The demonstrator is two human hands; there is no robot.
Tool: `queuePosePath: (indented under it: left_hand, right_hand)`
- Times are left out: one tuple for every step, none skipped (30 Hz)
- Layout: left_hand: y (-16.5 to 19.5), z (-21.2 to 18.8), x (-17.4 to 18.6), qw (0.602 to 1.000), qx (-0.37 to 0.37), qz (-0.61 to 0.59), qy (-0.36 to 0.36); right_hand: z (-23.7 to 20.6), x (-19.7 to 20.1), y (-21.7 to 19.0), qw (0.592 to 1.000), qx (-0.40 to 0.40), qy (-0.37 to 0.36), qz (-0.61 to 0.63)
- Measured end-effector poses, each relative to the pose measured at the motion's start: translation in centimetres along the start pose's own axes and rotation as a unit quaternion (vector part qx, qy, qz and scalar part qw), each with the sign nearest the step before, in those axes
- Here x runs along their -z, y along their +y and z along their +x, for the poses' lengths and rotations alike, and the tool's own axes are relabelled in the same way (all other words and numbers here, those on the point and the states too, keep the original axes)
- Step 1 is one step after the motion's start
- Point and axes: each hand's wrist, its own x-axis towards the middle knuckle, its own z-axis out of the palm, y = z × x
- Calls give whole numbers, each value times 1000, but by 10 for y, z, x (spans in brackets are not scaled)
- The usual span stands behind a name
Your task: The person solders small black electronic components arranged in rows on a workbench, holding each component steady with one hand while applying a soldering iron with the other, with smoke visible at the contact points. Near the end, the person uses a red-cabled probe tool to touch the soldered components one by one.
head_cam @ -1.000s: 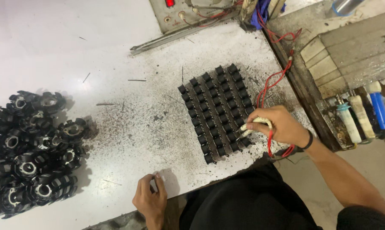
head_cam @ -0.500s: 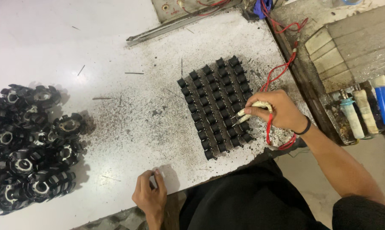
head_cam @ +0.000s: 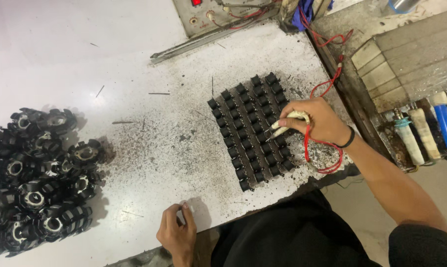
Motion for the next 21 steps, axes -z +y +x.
queuePosePath:
  left_hand:
    - [0,0,0,1000,2,1,2]
    - [0,0,0,1000,6,5,1]
    - [0,0,1,1000,9,5,2]
    - [0,0,0,1000,8,5,3]
    - [0,1,0,1000,5,2,5]
    - [0,1,0,1000,6,-1,6]
    - [0,2,0,1000,8,-5,9]
    - [0,3,-1,1000,13,-8,14]
    - [0,3,-1,1000,10,-8,18]
    - [-1,3,-1,1000,9,-7,20]
    - [-1,3,-2,1000,7,-5,17]
    - [-1,3,-1,1000,5,-7,16]
    - [-1,2,-1,1000,3,-9,13]
    - [-1,2,-1,1000,-1,-12,11]
    - [-1,1,-1,1000,9,-10,6]
    - [-1,1,-1,1000,18,-8,2]
    - [-1,1,0,1000,30,-5,-1]
    - [0,1,0,1000,22,-3,4]
    - [0,1,0,1000,14,-1,7]
    - [0,1,1,1000,4,0,9]
    - [1,2,1,1000,5,-1,4]
  right_hand:
    - [3,2,2,1000,-21,10,-9]
    - [5,1,3,999,-44,16,-15]
    - [8,-1,5,999,-37,14,-5]
    - [12,-3,7,999,-30,15,5]
    - [16,-6,9,999,-23,19,13]
    - [19,-8,10,1000,1,30,9]
    - [20,-10,11,999,29,39,2]
    - [22,-11,12,997,57,46,-4]
    - [23,-11,12,997,67,44,-5]
    - [24,-11,11,996,75,40,-4]
    - [23,-10,11,996,79,35,-3]
    - [23,-8,10,998,61,17,-13]
    - [24,-5,11,999,40,-2,-23]
    - [25,-2,11,999,22,-19,-34]
    - [25,1,12,1000,-15,-6,-18]
    - [27,4,14,999,-50,6,-2]
    - [29,5,16,996,-84,16,13]
    - [33,5,19,998,-55,19,13]
    - [37,4,21,999,-26,22,13]
    - [40,1,24,1000,1,28,14]
    - [42,-2,25,1000,9,28,8]
